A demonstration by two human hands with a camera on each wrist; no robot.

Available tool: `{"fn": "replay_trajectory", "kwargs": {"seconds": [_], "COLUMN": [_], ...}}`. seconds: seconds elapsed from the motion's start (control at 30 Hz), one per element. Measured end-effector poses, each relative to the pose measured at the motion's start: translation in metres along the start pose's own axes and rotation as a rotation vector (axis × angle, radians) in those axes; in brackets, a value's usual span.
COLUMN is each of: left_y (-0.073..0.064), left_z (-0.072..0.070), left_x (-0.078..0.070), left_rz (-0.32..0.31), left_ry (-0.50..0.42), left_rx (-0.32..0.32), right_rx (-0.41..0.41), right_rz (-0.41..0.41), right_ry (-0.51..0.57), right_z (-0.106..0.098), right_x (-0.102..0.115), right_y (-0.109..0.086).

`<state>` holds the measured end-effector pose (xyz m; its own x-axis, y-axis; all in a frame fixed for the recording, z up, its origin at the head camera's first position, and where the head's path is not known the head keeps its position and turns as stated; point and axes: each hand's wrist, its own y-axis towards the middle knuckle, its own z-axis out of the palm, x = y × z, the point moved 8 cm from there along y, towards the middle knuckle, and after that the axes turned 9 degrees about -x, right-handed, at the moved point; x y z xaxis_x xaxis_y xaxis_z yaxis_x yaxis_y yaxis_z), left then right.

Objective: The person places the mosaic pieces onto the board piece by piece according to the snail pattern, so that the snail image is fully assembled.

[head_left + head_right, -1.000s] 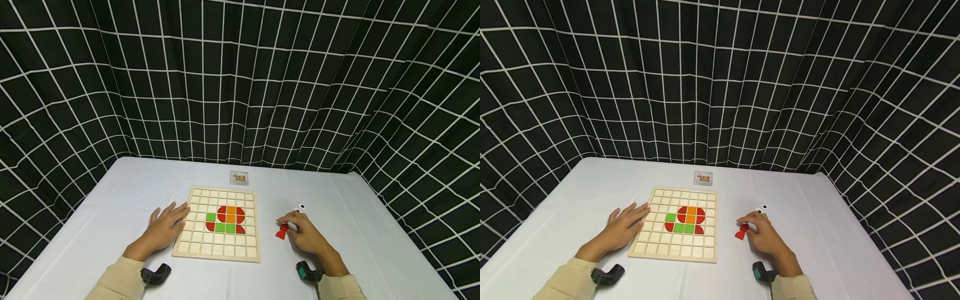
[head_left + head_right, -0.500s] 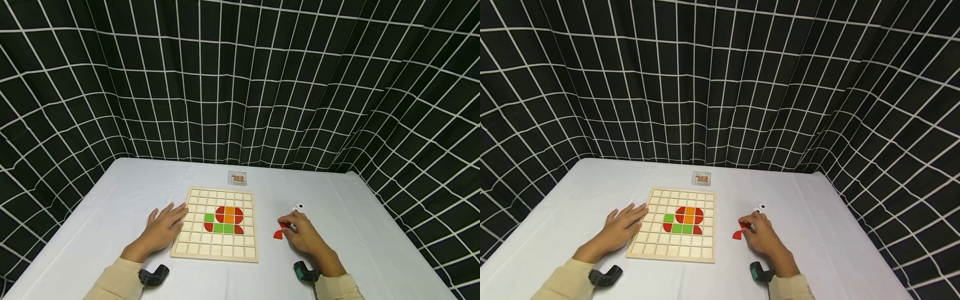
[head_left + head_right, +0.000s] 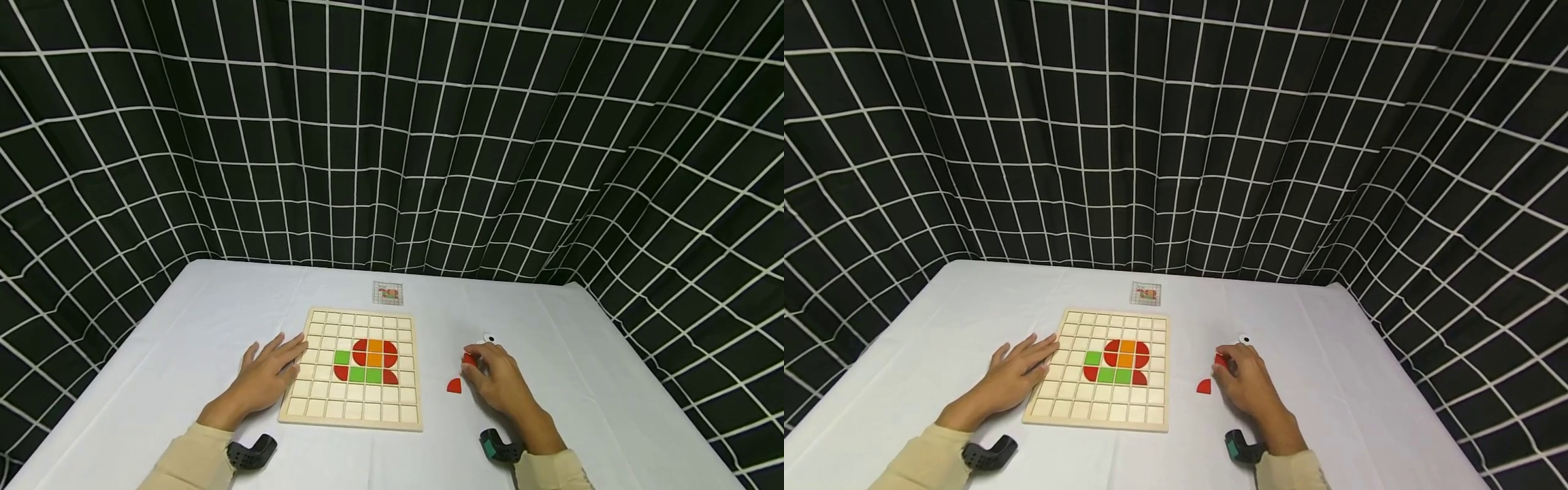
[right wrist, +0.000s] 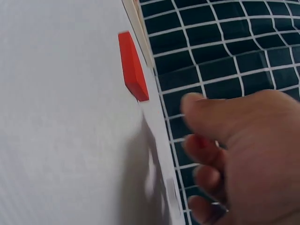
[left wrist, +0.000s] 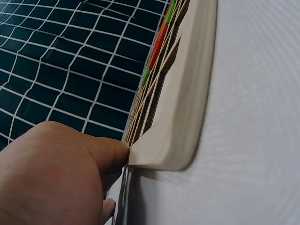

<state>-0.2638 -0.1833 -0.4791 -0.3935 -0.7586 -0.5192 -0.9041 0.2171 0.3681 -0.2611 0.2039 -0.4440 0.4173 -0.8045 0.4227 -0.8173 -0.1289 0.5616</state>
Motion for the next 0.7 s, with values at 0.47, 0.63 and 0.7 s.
{"fn": "replay_trajectory", "kwargs": {"seconds": [0.47,0.63,0.7], "left_y": [0.0,0.0,0.0], "left_z": [-0.003,-0.001,-0.001], "left_x": [-0.002,0.0,0.0], "left_rz": [0.0,-0.007,-0.007], "left_ry": [-0.001,-0.004,-0.007], "left_rx": [-0.002,0.001,-0.001], "right_rx": [-0.17,-0.17,-0.177], "right_rz": [-0.093,-0.095,-0.112], "right_ry": [0.138,0.187,0.205], "right_z": [-0.012,-0.004,-0.001], "right_x": [0.041,0.06,0.069], "right_y": [0.023,0.034,0.038]}}
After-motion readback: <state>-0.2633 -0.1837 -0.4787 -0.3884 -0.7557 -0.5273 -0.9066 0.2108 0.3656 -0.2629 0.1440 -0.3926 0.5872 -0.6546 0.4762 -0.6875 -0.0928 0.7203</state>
